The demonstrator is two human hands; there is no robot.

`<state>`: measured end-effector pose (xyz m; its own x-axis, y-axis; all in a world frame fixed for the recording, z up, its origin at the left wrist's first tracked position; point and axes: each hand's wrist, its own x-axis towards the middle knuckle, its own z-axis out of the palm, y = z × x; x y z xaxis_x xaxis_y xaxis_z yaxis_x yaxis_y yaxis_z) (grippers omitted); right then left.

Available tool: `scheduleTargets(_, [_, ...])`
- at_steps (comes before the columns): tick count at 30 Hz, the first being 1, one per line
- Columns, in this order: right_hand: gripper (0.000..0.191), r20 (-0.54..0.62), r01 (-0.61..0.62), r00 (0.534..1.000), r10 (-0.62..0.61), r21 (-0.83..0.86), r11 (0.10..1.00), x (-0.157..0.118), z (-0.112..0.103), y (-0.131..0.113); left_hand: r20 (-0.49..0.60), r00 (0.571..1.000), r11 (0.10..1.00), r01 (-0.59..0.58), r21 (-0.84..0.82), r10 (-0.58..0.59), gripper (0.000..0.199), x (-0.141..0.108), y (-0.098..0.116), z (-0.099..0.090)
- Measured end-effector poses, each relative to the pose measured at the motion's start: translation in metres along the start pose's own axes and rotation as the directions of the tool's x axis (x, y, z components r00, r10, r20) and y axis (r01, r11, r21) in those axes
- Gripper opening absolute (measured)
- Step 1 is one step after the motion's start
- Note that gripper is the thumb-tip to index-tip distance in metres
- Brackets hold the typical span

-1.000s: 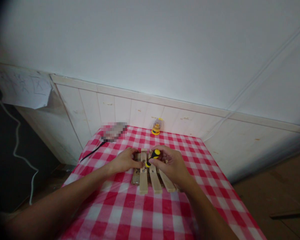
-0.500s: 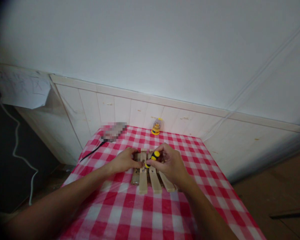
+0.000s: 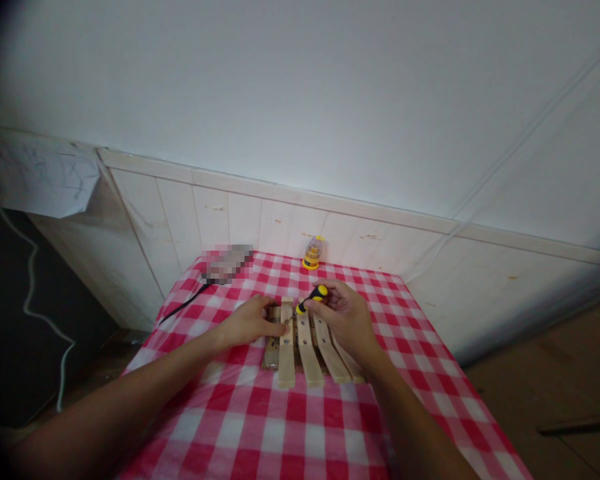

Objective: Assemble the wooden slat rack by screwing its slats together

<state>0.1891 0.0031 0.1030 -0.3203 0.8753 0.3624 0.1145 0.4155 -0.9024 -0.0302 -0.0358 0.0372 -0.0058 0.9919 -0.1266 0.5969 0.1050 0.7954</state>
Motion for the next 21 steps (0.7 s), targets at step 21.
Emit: scheduleTargets(21, [0.035, 0.154, 0.064, 0.987, -0.043, -0.133, 0.989, 0.0049, 0.0000, -0.0019, -0.021, 1.000, 0.998, 0.019, 0.052, -0.018, 0.060, -0.0022, 0.0032, -0.0013])
